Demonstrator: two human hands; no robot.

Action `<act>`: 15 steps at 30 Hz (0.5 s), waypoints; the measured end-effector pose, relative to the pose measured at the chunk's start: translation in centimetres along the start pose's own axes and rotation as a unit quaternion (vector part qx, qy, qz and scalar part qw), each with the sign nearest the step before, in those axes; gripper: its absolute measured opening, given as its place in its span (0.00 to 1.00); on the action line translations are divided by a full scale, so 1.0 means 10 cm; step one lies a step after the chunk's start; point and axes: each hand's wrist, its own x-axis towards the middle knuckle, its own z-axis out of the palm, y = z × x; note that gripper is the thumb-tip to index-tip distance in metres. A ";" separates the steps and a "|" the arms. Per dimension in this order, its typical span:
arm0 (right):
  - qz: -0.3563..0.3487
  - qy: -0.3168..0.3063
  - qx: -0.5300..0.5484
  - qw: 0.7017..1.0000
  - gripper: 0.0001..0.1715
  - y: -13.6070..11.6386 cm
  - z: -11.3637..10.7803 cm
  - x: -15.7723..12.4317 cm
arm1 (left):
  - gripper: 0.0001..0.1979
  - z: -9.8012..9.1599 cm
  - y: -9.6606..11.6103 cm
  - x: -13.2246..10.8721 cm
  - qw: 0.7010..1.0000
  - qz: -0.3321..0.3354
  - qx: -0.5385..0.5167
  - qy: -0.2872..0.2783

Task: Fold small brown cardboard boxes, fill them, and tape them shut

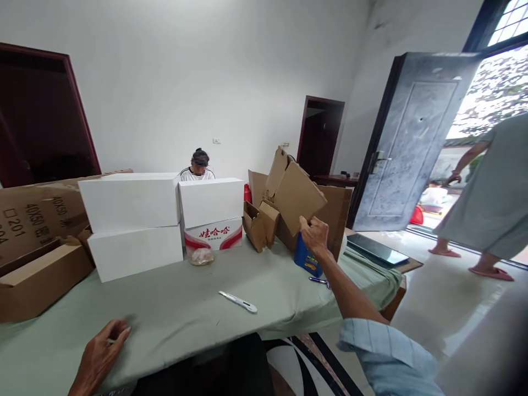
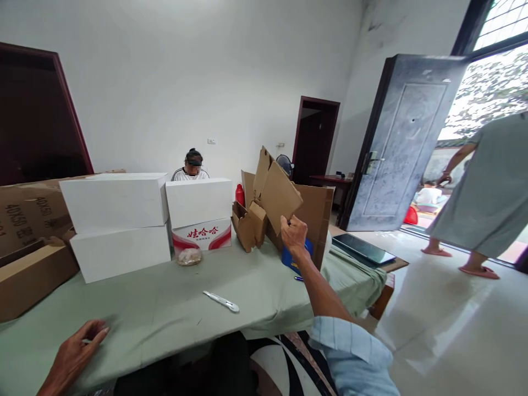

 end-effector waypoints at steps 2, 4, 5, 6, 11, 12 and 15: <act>0.005 -0.021 -0.027 0.999 0.20 0.03 0.23 0.09 | 0.23 0.08 -0.06 -0.01 1.000 0.002 0.016 -0.006; 0.005 -0.051 -0.050 0.997 0.18 0.06 0.45 0.12 | 0.22 0.14 -0.09 -0.05 0.999 -0.003 0.031 -0.006; 0.003 -0.068 -0.060 0.996 0.17 0.07 0.56 0.12 | 0.23 0.16 -0.09 -0.07 0.999 -0.005 0.040 0.000; 0.000 -0.085 -0.069 0.994 0.17 0.08 0.66 0.13 | 0.23 0.18 -0.09 -0.09 0.999 -0.006 0.049 0.008; 0.013 -0.137 -0.112 0.984 0.15 0.14 0.94 0.19 | 0.21 0.24 -0.13 -0.14 0.997 0.015 0.072 0.031; 0.017 -0.141 -0.117 0.983 0.15 0.14 0.96 0.20 | 0.21 0.25 -0.15 -0.13 0.997 0.021 0.071 0.031; 0.006 -0.148 -0.106 0.983 0.16 0.02 1.11 0.08 | 0.19 0.27 -0.14 -0.12 0.997 0.034 0.065 0.038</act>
